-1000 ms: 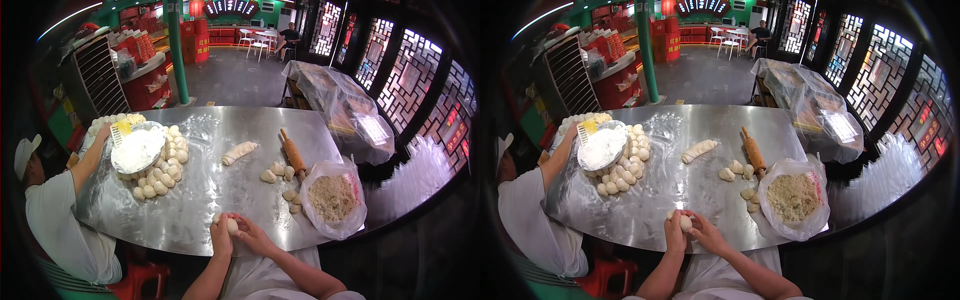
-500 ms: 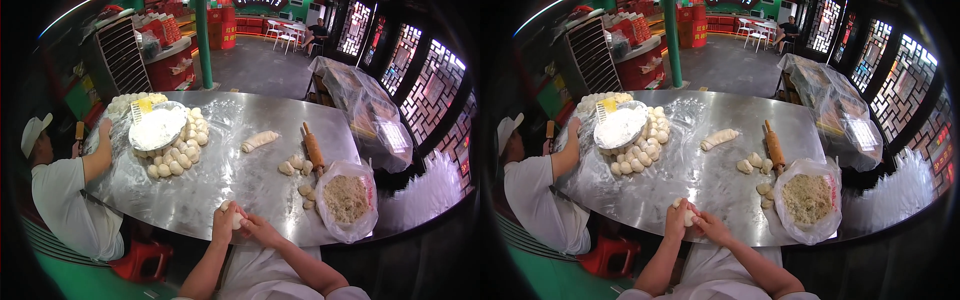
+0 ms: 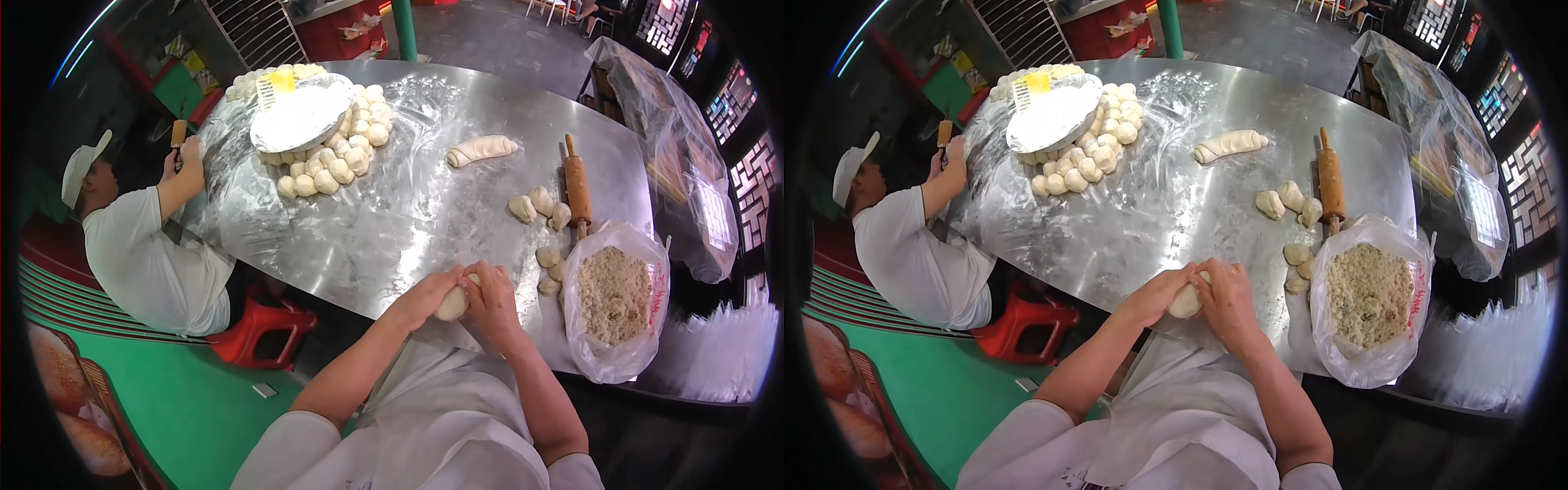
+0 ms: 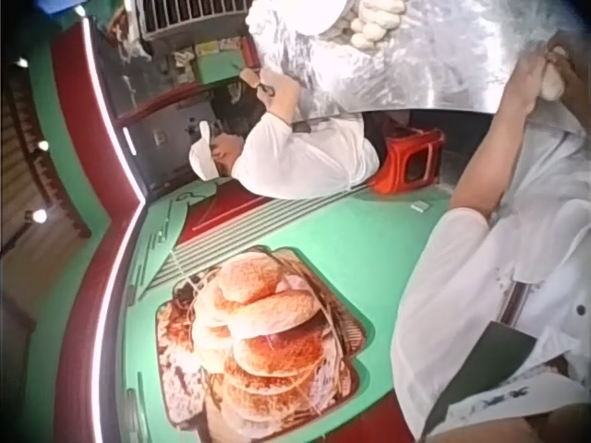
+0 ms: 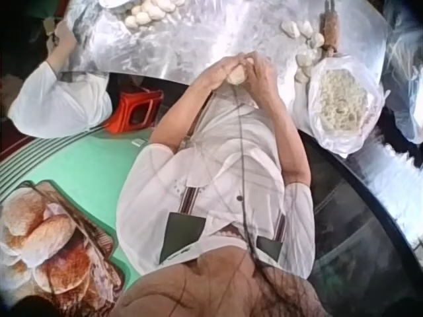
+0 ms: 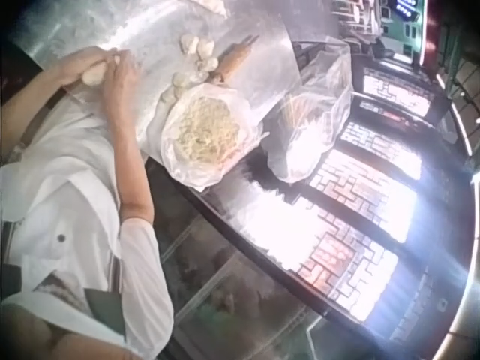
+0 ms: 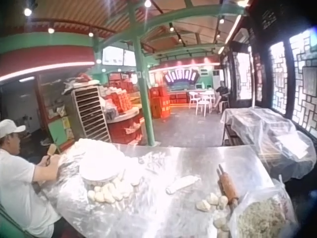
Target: Preparing and assembling stuffed buns by rolling dough and adding filling.
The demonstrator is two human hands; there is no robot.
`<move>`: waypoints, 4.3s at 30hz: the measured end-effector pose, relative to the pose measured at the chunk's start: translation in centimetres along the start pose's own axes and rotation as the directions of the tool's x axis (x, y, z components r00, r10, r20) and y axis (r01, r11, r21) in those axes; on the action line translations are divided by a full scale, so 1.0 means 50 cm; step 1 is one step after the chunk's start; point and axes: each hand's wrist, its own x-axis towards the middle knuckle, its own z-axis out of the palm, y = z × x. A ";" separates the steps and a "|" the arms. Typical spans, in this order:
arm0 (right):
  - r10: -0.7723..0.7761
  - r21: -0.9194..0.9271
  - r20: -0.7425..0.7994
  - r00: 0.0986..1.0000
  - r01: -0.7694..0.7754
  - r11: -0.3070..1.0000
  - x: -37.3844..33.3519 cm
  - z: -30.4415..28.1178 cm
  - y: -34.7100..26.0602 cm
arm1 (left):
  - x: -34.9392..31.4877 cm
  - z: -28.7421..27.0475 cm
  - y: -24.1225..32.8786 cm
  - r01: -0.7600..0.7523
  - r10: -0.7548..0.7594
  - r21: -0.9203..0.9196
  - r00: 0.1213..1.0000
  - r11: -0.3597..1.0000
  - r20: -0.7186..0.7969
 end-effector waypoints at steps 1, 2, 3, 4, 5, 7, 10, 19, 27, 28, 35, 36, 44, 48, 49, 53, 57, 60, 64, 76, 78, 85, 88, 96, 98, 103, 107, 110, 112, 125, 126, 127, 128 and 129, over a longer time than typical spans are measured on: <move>0.007 0.009 -0.002 1.000 -0.007 1.000 -0.009 0.005 0.014 | 0.001 0.005 -0.010 -0.035 0.042 0.096 0.997 0.995 -0.068; 0.083 0.059 -0.001 0.997 -0.082 0.995 -0.020 0.008 0.027 | -0.002 0.004 -0.017 -0.026 0.033 0.100 0.997 0.995 -0.072; 0.158 0.108 0.002 0.988 -0.157 0.982 -0.026 0.009 0.040 | -0.007 0.003 -0.011 0.016 -0.014 0.054 0.999 0.998 -0.032; 0.165 0.113 0.000 0.986 -0.164 0.980 -0.031 0.004 0.058 | -0.014 0.001 -0.006 0.060 -0.061 0.008 0.998 0.998 0.011; 0.273 0.104 -0.016 0.962 -0.270 0.957 -0.038 -0.005 0.080 | -0.020 -0.003 0.001 0.070 -0.070 0.010 0.997 0.998 0.010; 0.372 0.108 -0.031 0.928 -0.367 0.924 -0.048 -0.029 0.103 | -0.043 -0.014 0.038 -0.059 0.066 0.105 0.996 0.993 -0.066; 0.390 0.090 -0.067 0.918 -0.384 0.919 -0.087 -0.069 0.112 | -0.061 -0.096 0.106 -0.040 0.099 0.277 0.974 0.960 -0.204; 0.247 -0.094 -0.222 0.943 -0.273 0.958 -0.118 -0.039 0.173 | 0.004 -0.277 0.167 0.292 0.266 0.907 0.888 0.305 -0.375; 0.305 -0.102 -0.267 0.914 -0.341 0.934 -0.123 -0.060 0.151 | -0.024 -0.252 0.102 -0.045 0.668 0.935 0.712 0.353 -0.218; 0.281 -0.091 -0.250 0.927 -0.311 0.946 -0.129 -0.041 0.167 | -0.040 -0.269 0.074 0.017 0.685 0.965 0.700 0.263 -0.199; 0.244 -0.125 -0.254 0.936 -0.282 0.951 -0.145 -0.050 0.160 | -0.033 -0.237 0.069 0.051 0.631 0.947 0.734 0.317 -0.251; 0.253 -0.102 -0.265 0.930 -0.288 0.952 -0.143 -0.055 0.156 | -0.036 -0.224 0.078 0.000 0.627 0.929 0.738 0.369 -0.249; 0.274 -0.118 -0.280 0.920 -0.316 0.941 -0.125 -0.048 0.163 | -0.046 -0.181 0.087 0.132 0.489 0.971 0.846 0.198 -0.214; 0.260 -0.102 -0.287 0.922 -0.299 0.949 -0.133 -0.046 0.174 | -0.056 -0.215 0.069 -0.044 0.517 0.873 0.820 0.486 -0.246; 0.258 -0.100 -0.287 0.923 -0.297 0.950 -0.133 -0.046 0.172 | -0.059 -0.228 0.061 -0.044 0.518 0.873 0.819 0.486 -0.247; 0.273 -0.063 -0.258 0.927 -0.298 0.952 -0.133 -0.049 0.170 | -0.069 -0.226 0.045 -0.069 0.611 0.953 0.781 0.295 -0.132; 0.256 -0.046 -0.259 0.931 -0.276 0.960 -0.137 -0.053 0.169 | -0.091 -0.253 0.029 -0.226 0.600 0.657 0.679 0.720 -0.424; 0.291 -0.088 -0.257 0.922 -0.322 0.942 -0.139 -0.058 0.164 | -0.097 -0.258 0.013 -0.252 0.622 0.609 0.575 0.752 -0.531; 0.265 -0.138 -0.302 0.916 -0.318 0.938 -0.142 -0.042 0.174 | -0.099 -0.256 0.000 -0.241 0.657 0.652 0.542 0.719 -0.524; 0.037 -0.548 -0.115 0.993 -0.094 0.831 -0.021 -0.029 0.079 | -0.095 -0.250 0.004 -0.361 0.661 0.563 0.525 0.744 -0.537; 0.030 -0.439 -0.033 0.999 -0.042 0.897 0.042 -0.003 0.049 | -0.097 -0.252 0.000 -0.383 0.652 0.530 0.507 0.756 -0.563; -0.312 -0.197 0.228 0.922 0.358 0.913 0.372 0.121 -0.031 | -0.119 -0.257 0.004 -0.386 0.639 0.513 0.535 0.766 -0.552; -0.341 -0.238 0.279 0.898 0.409 0.881 0.529 0.201 -0.039 | -0.119 -0.257 0.003 -0.385 0.662 0.545 0.529 0.745 -0.532; -0.149 -0.344 0.436 0.887 0.318 0.884 0.736 0.460 -0.109 | -0.128 -0.258 0.004 -0.377 0.605 0.477 0.563 0.794 -0.562; -0.197 -0.322 0.467 0.862 0.373 0.870 0.761 0.484 -0.095 | -0.121 -0.257 0.016 -0.370 0.607 0.489 0.582 0.790 -0.541; -0.202 -0.034 0.539 0.818 0.261 0.965 0.737 0.428 -0.149 | -0.122 -0.268 0.015 -0.396 0.605 0.459 0.561 0.796 -0.565; 0.187 -0.300 0.896 0.402 0.240 0.923 0.618 0.267 -0.210 | -0.126 -0.273 0.012 -0.396 0.620 0.478 0.552 0.784 -0.558; -0.053 -0.132 0.800 0.598 0.261 0.956 0.511 0.206 -0.147 | -0.118 -0.271 0.005 -0.386 0.601 0.462 0.563 0.798 -0.567; -0.055 -0.121 0.820 0.570 0.267 0.956 0.467 0.172 -0.149 | -0.112 -0.274 0.000 -0.398 0.604 0.456 0.568 0.796 -0.559; -0.081 -0.515 0.473 0.877 0.350 0.783 0.343 0.061 -0.044 | -0.106 -0.270 0.009 -0.442 0.610 0.420 0.559 0.793 -0.562; -0.089 -0.518 0.462 0.882 0.350 0.780 0.323 0.073 -0.053 | -0.111 -0.272 0.007 -0.429 0.602 0.423 0.556 0.798 -0.573; -0.089 -0.497 0.476 0.875 0.351 0.793 0.305 0.086 -0.061 | -0.112 -0.271 0.006 -0.419 0.596 0.424 0.551 0.803 -0.584; 0.007 -0.499 0.511 0.860 0.290 0.816 0.275 0.103 -0.079 | -0.113 -0.272 0.002 -0.419 0.600 0.429 0.550 0.800 -0.581; 0.082 -0.482 0.557 0.827 0.241 0.842 0.248 0.123 -0.084 | -0.109 -0.273 0.000 -0.421 0.598 0.425 0.549 0.801 -0.584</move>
